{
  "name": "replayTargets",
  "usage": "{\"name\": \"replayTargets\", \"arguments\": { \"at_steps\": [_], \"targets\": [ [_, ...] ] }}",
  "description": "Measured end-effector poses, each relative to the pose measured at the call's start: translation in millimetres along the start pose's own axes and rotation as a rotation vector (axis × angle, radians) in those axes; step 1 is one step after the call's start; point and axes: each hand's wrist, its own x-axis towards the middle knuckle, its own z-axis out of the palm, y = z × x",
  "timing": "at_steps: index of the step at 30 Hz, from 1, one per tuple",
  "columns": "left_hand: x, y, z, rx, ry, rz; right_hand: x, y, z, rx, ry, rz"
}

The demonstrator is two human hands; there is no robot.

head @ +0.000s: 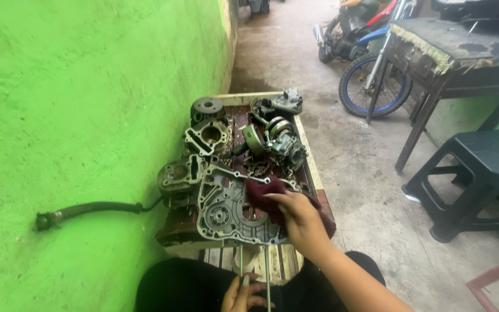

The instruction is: Cleaning and inspecting motorcycle engine components using a cloth and a thin metal rod

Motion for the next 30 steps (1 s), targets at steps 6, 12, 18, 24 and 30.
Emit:
{"name": "replayTargets", "arguments": {
  "at_steps": [6,12,18,24,30],
  "targets": [
    [73,-118,-89,-0.03,-0.281,0.257,33,-29,29,-0.218,-0.069,-0.229],
    [15,-25,-11,0.028,0.051,-0.042,53,0,64,-0.438,-0.315,-0.19],
    [-13,11,21,-0.048,0.019,-0.078,66,5,51,-0.371,-0.87,-0.099],
    [-7,0,15,0.075,0.068,-0.077,72,2,54,-0.488,-0.789,-0.175],
    [-18,10,19,-0.015,0.02,-0.117,56,26,46,-0.573,-1.038,-0.104]
  ]
}}
